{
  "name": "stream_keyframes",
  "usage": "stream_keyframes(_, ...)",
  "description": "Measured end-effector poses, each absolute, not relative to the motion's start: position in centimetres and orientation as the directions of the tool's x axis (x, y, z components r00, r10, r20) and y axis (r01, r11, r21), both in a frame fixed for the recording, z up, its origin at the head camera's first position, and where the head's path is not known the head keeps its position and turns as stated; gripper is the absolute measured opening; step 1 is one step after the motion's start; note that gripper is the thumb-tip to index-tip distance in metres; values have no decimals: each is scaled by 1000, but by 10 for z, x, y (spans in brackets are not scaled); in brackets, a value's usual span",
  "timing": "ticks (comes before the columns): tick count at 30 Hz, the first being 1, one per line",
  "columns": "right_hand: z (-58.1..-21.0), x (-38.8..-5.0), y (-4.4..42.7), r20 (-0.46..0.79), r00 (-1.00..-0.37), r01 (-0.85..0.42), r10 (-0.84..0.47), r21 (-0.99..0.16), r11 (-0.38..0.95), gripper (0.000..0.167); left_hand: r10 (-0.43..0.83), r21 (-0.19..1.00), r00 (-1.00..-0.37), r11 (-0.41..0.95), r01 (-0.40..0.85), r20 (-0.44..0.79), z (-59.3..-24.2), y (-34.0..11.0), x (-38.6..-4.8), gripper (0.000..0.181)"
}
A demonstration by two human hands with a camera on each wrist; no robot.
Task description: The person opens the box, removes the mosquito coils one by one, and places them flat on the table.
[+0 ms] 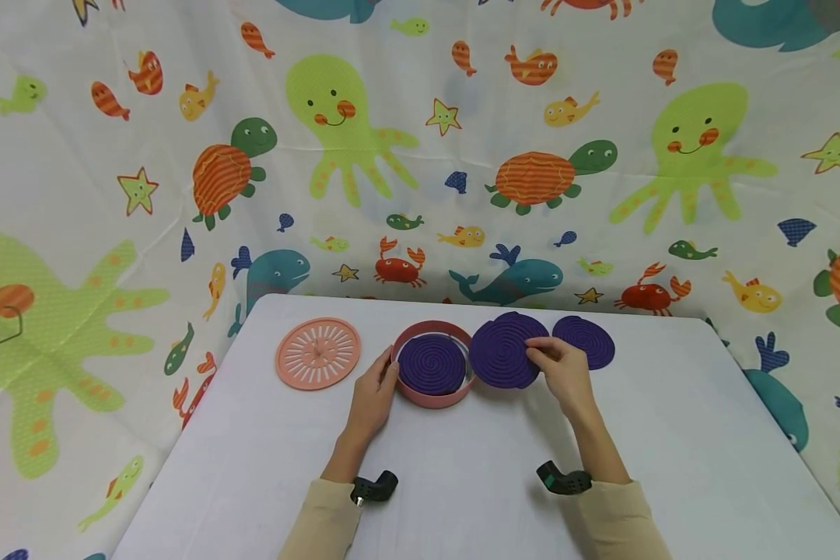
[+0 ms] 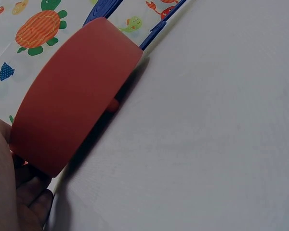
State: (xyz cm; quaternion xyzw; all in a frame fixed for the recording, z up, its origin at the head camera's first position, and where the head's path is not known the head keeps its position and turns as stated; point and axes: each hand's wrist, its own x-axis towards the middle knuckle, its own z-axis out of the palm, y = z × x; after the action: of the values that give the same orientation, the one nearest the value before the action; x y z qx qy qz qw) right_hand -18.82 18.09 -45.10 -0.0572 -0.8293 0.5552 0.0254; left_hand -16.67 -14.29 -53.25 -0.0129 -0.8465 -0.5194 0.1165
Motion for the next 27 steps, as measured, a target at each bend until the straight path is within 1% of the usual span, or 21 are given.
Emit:
stream_keyframes(13, -455, -182, 196, -28, -988, 93, 155, -899, 428, 24, -107, 878, -973, 460, 135, 206, -533, -142, -167, 50)
stream_keyframes(17, -456, -180, 201, -35, -987, 100, 157, -898, 429, 23, -110, 883, -976, 454, 118, 187, -535, -143, -168, 50)
stream_keyframes(27, -466, -177, 210, -62, -985, 123, 162, -906, 406, 26, -100, 880, -972, 453, 144, 211, -533, -142, -167, 50)
